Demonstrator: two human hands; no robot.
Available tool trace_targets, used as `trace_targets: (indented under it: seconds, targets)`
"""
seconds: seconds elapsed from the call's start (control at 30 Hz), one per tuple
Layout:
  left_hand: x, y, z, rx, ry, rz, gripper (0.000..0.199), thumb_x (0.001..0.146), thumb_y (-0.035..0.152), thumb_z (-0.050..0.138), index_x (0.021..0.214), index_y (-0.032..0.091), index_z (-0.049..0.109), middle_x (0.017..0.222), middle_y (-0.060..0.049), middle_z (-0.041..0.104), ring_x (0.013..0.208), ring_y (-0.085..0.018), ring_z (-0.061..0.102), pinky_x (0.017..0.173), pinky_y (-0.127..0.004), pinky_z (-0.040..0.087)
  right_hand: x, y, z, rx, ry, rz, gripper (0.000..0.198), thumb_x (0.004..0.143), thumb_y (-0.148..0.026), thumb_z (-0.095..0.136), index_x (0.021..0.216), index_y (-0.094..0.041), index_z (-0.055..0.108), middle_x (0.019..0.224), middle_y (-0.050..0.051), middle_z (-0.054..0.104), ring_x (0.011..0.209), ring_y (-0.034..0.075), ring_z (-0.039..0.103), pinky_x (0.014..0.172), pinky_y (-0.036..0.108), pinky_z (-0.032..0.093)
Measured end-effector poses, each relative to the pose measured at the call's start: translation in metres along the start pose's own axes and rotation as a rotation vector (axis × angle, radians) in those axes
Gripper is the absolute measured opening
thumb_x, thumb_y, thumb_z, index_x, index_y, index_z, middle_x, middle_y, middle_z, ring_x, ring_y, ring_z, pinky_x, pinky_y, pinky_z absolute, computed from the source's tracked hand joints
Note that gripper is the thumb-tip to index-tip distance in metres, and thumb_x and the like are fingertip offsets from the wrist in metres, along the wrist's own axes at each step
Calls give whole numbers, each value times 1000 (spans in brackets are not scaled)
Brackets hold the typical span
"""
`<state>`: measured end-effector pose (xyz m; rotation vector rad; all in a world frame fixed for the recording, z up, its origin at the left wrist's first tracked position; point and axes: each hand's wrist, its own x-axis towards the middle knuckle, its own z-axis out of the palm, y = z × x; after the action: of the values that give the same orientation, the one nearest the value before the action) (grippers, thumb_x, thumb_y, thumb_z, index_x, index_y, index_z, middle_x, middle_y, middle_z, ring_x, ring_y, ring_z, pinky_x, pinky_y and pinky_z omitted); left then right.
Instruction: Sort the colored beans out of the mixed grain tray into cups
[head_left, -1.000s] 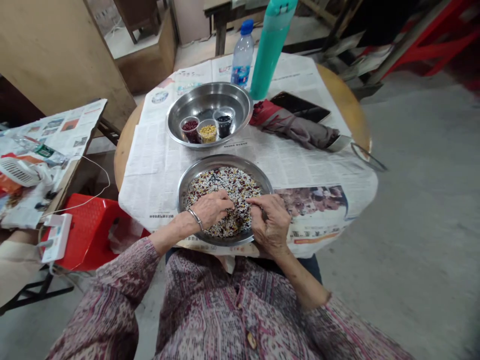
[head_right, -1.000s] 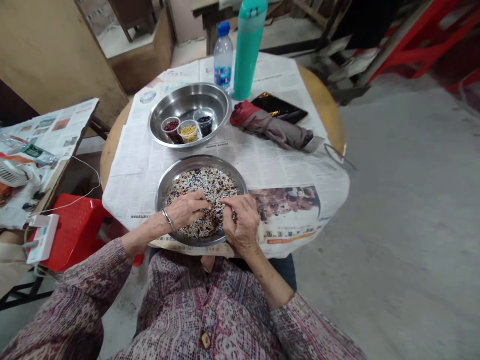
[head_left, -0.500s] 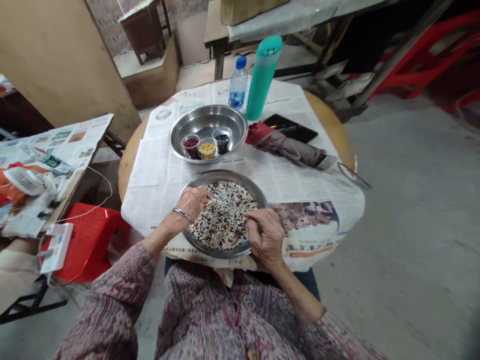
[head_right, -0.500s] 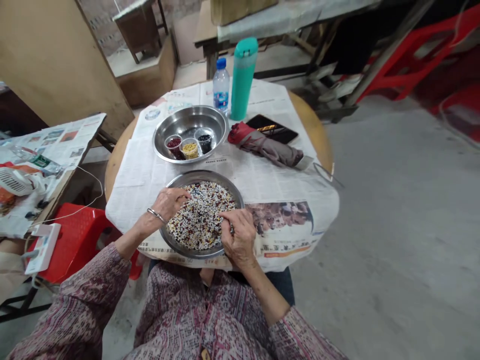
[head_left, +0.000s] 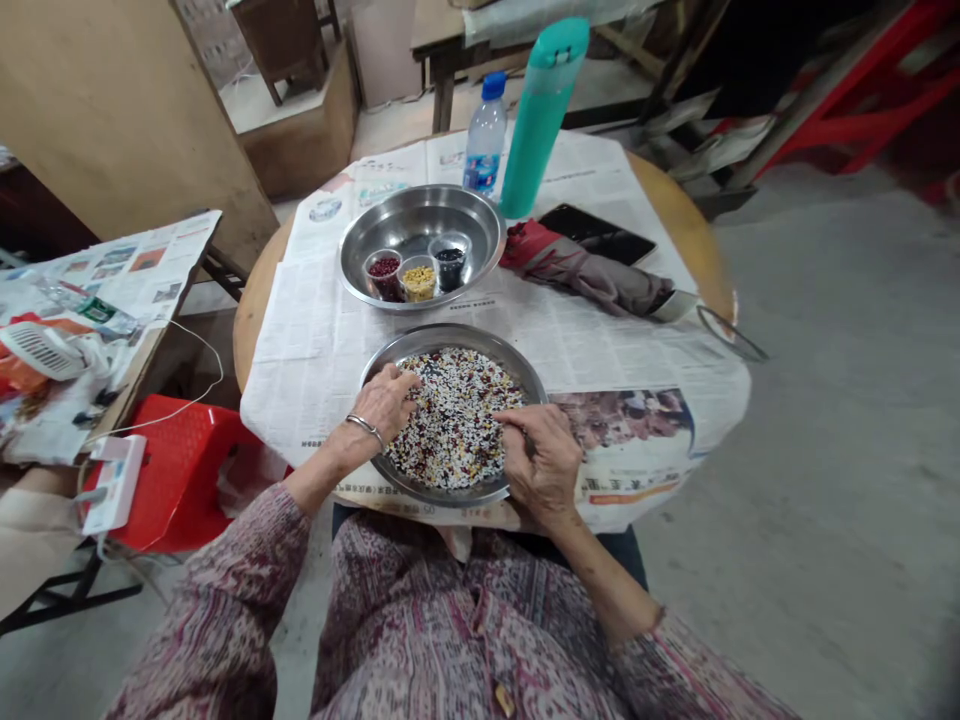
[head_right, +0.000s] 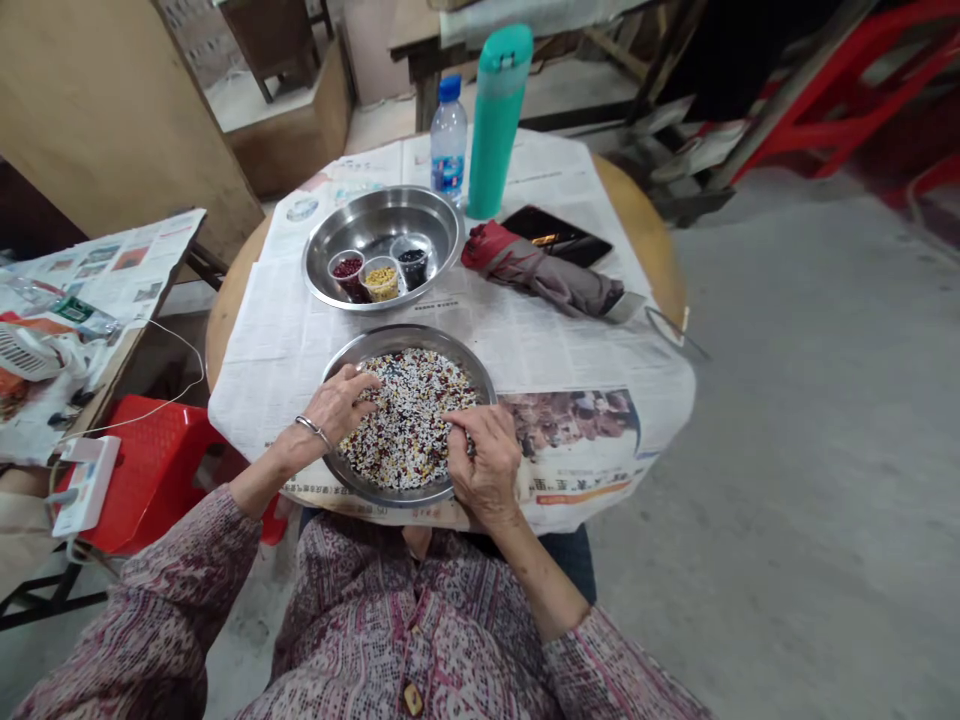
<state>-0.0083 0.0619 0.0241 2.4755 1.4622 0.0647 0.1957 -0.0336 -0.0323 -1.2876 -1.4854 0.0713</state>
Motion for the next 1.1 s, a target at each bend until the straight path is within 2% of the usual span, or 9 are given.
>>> trace_targets:
  seconds: [0.13, 0.23, 0.4, 0.5, 0.6, 0.7, 0.83, 0.97, 1.1]
  targets:
    - [8, 17, 3, -42, -13, 150, 21, 91, 10, 51, 98, 21, 68, 95, -3, 63, 89, -15, 62, 88, -31, 52, 0, 0, 0, 3, -8, 10, 19, 86, -10, 52, 89, -22, 66, 79, 2, 68, 77, 18, 60, 76, 35, 46]
    - [17, 33, 1, -14, 28, 220, 24, 92, 22, 57, 115, 23, 63, 117, -5, 60, 108, -20, 57, 96, -37, 49, 0, 0, 0, 10, -12, 24, 19, 85, -10, 51, 88, -23, 66, 80, 2, 68, 79, 18, 60, 78, 35, 46]
    - [43, 53, 4, 129, -123, 510, 81, 68, 41, 84, 139, 31, 46, 150, -8, 36, 135, -36, 35, 109, -56, 34, 1, -2, 0, 18, 17, 33, 20, 85, -10, 51, 88, -23, 66, 81, 2, 68, 79, 19, 61, 78, 36, 47]
    - [56, 57, 10, 139, -171, 576, 51, 80, 35, 74, 127, 26, 57, 137, -10, 49, 128, -31, 44, 106, -48, 40, 2, -3, -1, 7, 13, 38, 19, 85, -10, 51, 87, -23, 65, 80, 2, 68, 78, 19, 61, 77, 37, 48]
    - [58, 56, 9, 117, -190, 481, 20, 94, 26, 54, 111, 20, 64, 113, -9, 62, 106, -22, 59, 92, -35, 48, 3, -3, -2, 6, 0, 43, 20, 85, -10, 51, 87, -24, 65, 81, 2, 69, 78, 19, 62, 78, 37, 48]
    - [46, 48, 1, 104, -145, 296, 24, 100, 27, 43, 112, 21, 63, 104, -6, 65, 94, -19, 63, 83, -31, 50, 2, -3, -2, 9, 1, 38, 20, 85, -10, 51, 89, -24, 65, 81, 2, 69, 79, 19, 62, 79, 37, 47]
    - [14, 36, -13, 136, -73, 205, 28, 100, 34, 45, 123, 24, 57, 117, -6, 62, 96, -19, 63, 78, -29, 52, 1, -1, -1, 14, 5, 19, 20, 85, -9, 51, 90, -23, 65, 81, 2, 68, 78, 19, 60, 78, 36, 47]
    - [-18, 35, -16, 152, -181, 424, 38, 89, 48, 63, 119, 26, 60, 122, -7, 56, 109, -22, 57, 79, -28, 53, 0, 0, -1, 22, 9, 7, 20, 85, -9, 51, 90, -23, 65, 81, 2, 68, 78, 19, 60, 78, 36, 46]
    - [-21, 47, -3, 156, -279, 543, 34, 93, 40, 59, 124, 28, 57, 120, -7, 54, 104, -19, 57, 75, -26, 53, -1, 1, 0, 7, 13, 12, 20, 85, -10, 51, 89, -23, 66, 80, 2, 68, 77, 19, 60, 77, 36, 47]
